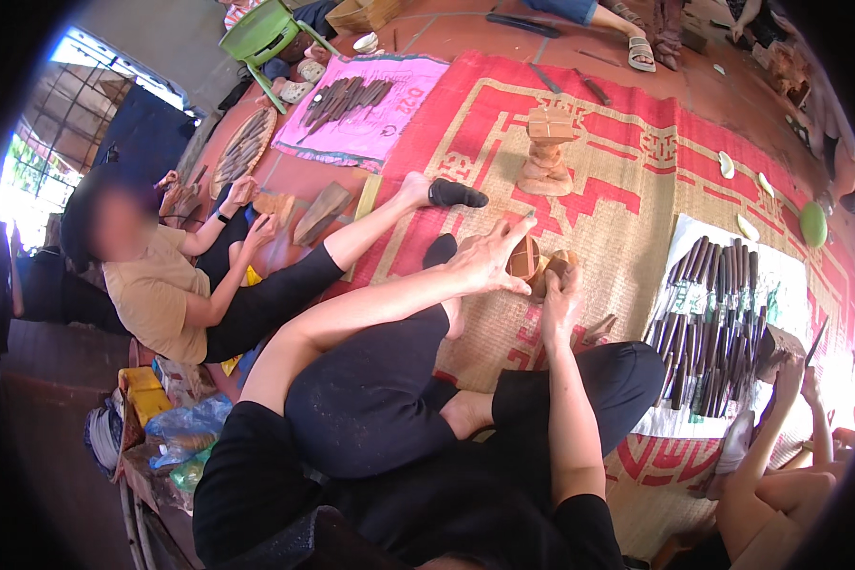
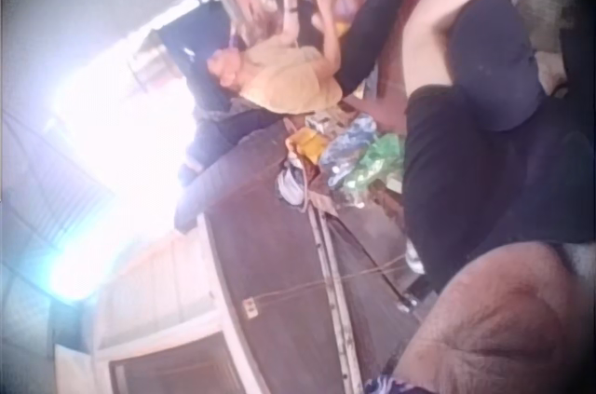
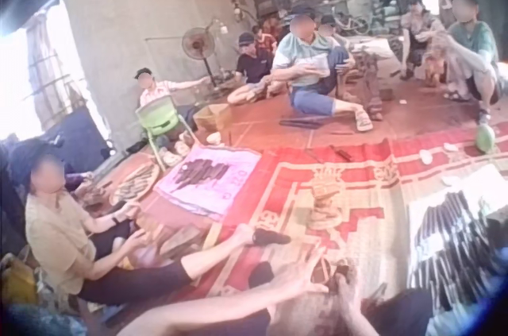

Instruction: The person sits on a mat and carves a small wooden block using a knife. They rotate the block frequently to shape different sides and occasionally wipe the surface with a cloth. Other people in the background are also carving similar wooden items.

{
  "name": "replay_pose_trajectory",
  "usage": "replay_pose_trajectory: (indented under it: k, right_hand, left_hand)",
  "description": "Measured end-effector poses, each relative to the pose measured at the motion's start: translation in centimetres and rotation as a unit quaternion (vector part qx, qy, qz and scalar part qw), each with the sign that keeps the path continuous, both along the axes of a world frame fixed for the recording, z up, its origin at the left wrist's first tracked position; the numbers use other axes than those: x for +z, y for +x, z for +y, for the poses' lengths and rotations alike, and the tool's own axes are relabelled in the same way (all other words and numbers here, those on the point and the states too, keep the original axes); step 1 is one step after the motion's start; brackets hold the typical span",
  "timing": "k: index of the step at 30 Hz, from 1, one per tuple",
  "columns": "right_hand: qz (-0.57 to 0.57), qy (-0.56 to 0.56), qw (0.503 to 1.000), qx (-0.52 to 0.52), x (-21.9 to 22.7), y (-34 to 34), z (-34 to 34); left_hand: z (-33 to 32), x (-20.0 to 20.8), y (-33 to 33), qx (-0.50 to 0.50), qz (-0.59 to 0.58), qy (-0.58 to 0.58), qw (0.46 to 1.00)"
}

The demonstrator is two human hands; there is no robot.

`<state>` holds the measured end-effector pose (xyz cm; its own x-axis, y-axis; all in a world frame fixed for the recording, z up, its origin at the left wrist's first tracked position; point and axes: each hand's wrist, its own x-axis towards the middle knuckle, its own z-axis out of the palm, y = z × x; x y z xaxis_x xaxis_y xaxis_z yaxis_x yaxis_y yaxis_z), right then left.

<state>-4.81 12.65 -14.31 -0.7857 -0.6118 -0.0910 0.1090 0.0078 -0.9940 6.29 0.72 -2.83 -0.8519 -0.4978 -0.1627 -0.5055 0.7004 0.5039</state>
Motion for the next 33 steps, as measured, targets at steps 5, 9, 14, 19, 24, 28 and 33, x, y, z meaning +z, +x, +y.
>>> replay_pose_trajectory:
  k: [5,9,14,19,24,28,33]
  right_hand:
    - [0.121,0.079,0.986,0.081,1.0,4.1,1.5]
    - [0.126,0.152,0.972,0.128,0.2,3.9,2.6]
    - [0.036,0.021,0.999,-0.013,0.5,0.7,0.3]
    - [0.134,0.12,0.981,0.067,1.3,4.2,1.2]
    - [0.12,0.097,0.986,0.068,1.0,3.7,2.5]
    - [0.113,0.041,0.991,-0.065,-0.7,0.4,0.3]
    - [0.165,0.134,0.976,0.05,0.5,3.7,1.2]
  left_hand:
    - [-0.2,-0.3,0.1,-0.015,-0.008,-0.006,1.0]
    - [-0.1,0.2,0.2,-0.006,-0.017,-0.012,1.0]
    - [0.1,1.1,0.2,-0.006,-0.039,0.015,0.999]
    - [-0.1,1.6,0.1,-0.029,-0.076,0.022,0.996]
    - [-0.2,0.8,-0.8,-0.04,-0.053,0.0,0.998]
    - [-0.9,-0.4,-0.4,-0.076,-0.005,-0.006,0.997]
    - [-1.0,-0.1,-0.3,-0.065,-0.03,0.016,0.997]
